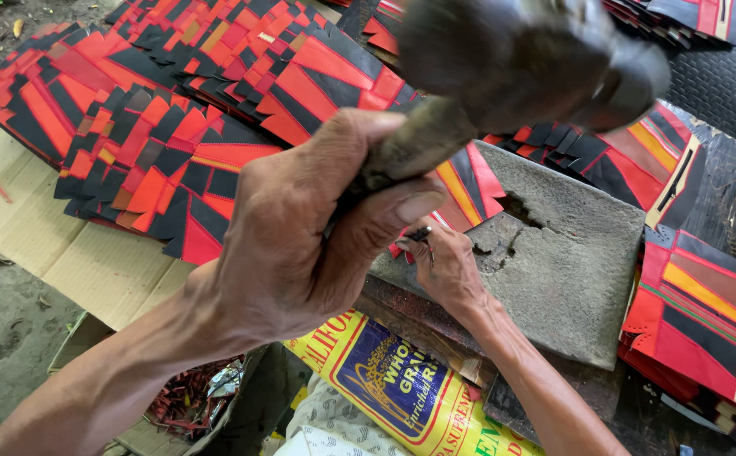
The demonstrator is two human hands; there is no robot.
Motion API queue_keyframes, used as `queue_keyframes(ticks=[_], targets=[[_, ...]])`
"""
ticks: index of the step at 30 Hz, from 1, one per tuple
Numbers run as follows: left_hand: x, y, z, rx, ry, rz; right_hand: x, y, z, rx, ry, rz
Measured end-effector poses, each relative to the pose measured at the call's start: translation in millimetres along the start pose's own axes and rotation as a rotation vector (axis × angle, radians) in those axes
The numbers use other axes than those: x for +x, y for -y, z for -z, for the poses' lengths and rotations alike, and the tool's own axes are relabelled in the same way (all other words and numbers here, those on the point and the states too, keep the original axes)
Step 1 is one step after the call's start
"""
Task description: The person uses a hammer and a punch tool to create holes along the edges of colorful leather pouches. They repeatedly position the punch, strike it with the hammer, and move to the next spot on the same pouch before setting it aside and picking up another.
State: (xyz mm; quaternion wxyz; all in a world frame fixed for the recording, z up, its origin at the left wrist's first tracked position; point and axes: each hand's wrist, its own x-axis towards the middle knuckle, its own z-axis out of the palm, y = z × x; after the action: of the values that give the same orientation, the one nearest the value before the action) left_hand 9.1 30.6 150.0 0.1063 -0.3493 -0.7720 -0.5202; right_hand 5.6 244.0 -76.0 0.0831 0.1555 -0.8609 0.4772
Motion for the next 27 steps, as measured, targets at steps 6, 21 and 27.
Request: queue_keyframes(ticks=[6, 21, 27], targets=[[-11, 31, -19, 0.269, 0.268, -0.008, -1, -4, -2, -0.105, 0.021, -0.043], [-17, 40, -21, 0.457, 0.595, 0.431, 1, -1, -2, -0.101, -0.02, 0.078], [-38, 64, -7, 0.313, 0.459, 0.4, 6, -4, 1, -0.066, -0.071, -0.101]])
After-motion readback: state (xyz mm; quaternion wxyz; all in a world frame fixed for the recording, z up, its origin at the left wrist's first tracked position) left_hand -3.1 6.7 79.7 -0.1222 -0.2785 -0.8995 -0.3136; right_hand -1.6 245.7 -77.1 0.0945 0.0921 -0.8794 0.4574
